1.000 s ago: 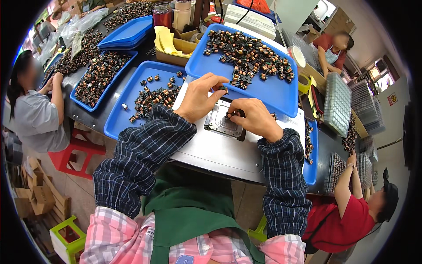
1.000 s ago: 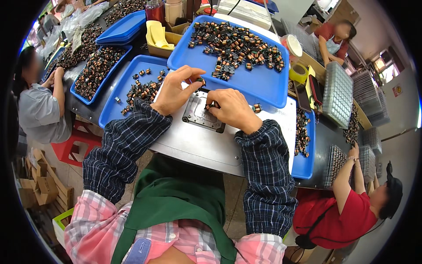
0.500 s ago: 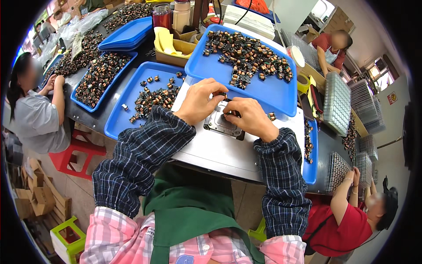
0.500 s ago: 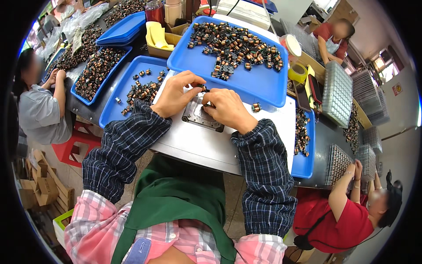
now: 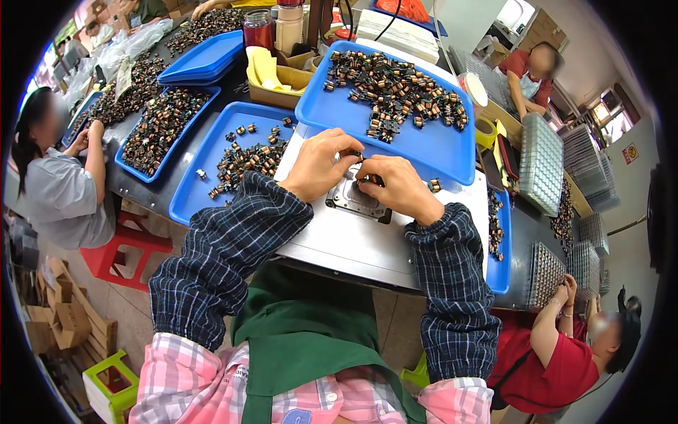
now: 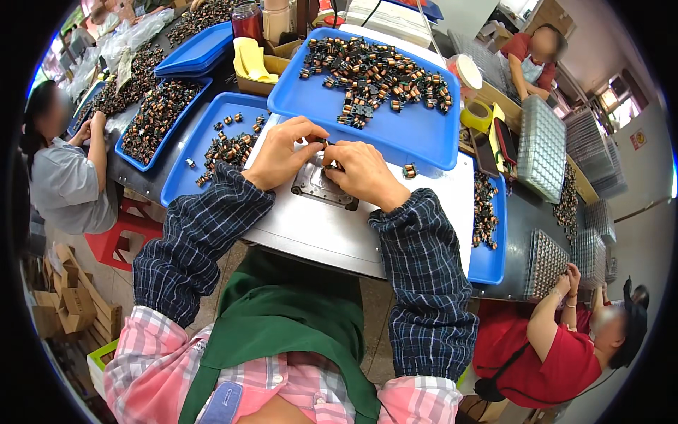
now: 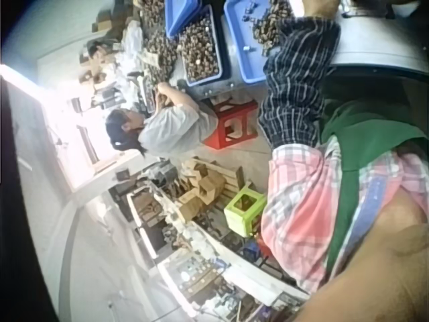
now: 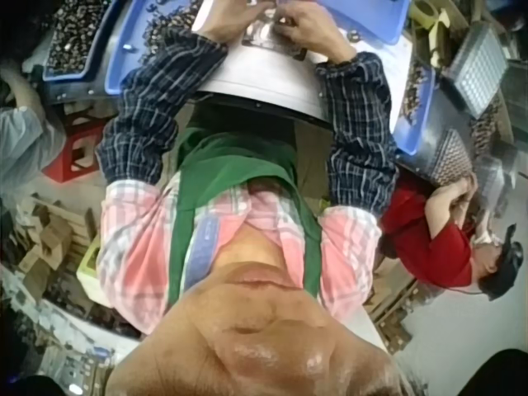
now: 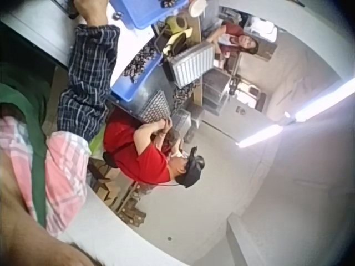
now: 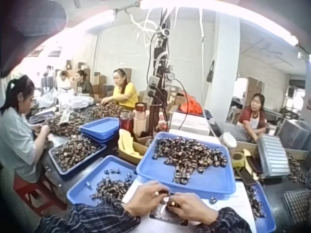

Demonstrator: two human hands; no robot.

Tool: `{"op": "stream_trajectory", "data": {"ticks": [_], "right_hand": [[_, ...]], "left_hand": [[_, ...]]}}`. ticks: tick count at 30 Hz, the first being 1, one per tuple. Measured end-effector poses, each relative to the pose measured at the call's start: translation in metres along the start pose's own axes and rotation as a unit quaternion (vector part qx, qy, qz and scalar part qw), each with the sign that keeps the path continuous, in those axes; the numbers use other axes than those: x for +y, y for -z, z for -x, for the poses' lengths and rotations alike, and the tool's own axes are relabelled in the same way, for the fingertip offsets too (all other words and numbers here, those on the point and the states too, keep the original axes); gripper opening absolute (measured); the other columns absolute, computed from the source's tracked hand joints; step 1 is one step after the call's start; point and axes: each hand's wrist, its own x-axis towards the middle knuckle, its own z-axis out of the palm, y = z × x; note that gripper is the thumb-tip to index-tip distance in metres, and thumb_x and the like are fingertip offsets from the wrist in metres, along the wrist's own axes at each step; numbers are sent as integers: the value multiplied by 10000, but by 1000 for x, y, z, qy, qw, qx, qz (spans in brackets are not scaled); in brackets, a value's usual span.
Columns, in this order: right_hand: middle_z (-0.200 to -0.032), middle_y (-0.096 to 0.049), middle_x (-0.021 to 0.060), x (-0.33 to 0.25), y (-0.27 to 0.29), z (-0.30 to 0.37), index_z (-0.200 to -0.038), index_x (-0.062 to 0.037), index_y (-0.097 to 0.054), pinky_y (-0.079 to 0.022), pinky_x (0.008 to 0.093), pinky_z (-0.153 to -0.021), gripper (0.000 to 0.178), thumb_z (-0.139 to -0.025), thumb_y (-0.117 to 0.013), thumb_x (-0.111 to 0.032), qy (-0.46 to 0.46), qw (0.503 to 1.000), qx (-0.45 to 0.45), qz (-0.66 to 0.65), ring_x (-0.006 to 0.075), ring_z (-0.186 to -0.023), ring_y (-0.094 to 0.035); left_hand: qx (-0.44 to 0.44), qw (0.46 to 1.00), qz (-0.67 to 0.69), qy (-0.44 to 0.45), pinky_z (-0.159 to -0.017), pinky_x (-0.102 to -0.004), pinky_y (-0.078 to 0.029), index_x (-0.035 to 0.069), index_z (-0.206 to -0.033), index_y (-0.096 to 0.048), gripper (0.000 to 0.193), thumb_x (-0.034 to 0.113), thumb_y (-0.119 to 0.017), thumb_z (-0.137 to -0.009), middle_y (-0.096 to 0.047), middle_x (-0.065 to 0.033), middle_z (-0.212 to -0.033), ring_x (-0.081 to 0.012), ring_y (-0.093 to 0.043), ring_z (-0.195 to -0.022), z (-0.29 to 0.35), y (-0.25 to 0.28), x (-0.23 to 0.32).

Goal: Assembling small electronic components into a metal fixture on a production line.

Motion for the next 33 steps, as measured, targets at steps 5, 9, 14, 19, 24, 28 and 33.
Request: {"op": "stream_trajectory", "data": {"ticks": [5,9,14,19,24,28,33], "right_hand": [[-684,-578,115,4,-3,-1,-777,-28,-592,-438,350,-609,127,-670,-625,-88,-13,1000,-20,-2,282,-649,-556],[-696,-588,116,0,-4,0,-776,-27,-591,-441,348,-609,124,-673,-623,-89,-14,1000,-14,10,281,-653,-563],[-684,-590,103,1,-3,3,-793,-30,-605,-444,323,-595,132,-683,-631,-97,-31,999,-12,-8,231,-622,-565],[-631,-535,22,11,34,5,-916,1,-593,-329,167,-385,196,-775,-599,-135,-140,937,32,-318,52,-495,-473],[-892,-536,141,35,59,36,-1082,3,-465,-318,152,-321,315,-880,-481,-239,-66,767,218,-599,85,-457,-457],[-760,-552,87,39,68,46,-951,17,-550,-311,162,-342,211,-793,-586,-119,-181,876,146,-422,70,-491,-468],[-631,-557,48,39,60,47,-820,25,-599,-418,234,-536,209,-649,-687,-59,-207,975,74,-35,96,-564,-528]], "left_hand": [[10,1000,9,-3,-654,-310,-450,19,-862,-607,137,23,-600,-725,-580,-98,-802,-234,-566,-752,2,-1,-3],[11,1000,9,-4,-645,-327,-458,22,-840,-605,117,24,-592,-724,-572,-100,-782,-253,-562,-744,1,-1,-2],[6,1000,4,-15,-645,-327,-458,20,-838,-607,114,24,-592,-725,-571,-101,-787,-253,-562,-743,2,-2,-1],[-42,999,7,20,-658,-301,-454,15,-883,-613,155,22,-611,-729,-587,-97,-829,-218,-576,-761,7,1,-2],[-114,992,1,-63,-650,-318,-457,13,-847,-607,127,28,-626,-722,-561,-95,-803,-242,-559,-746,9,-6,5],[-102,990,-26,-98,-673,-330,-449,21,-821,-597,108,28,-624,-717,-550,-99,-788,-266,-542,-768,10,-8,3],[-108,988,-42,-102,-676,-342,-442,22,-813,-593,99,35,-618,-718,-541,-97,-780,-273,-532,-774,9,-12,4]]}}
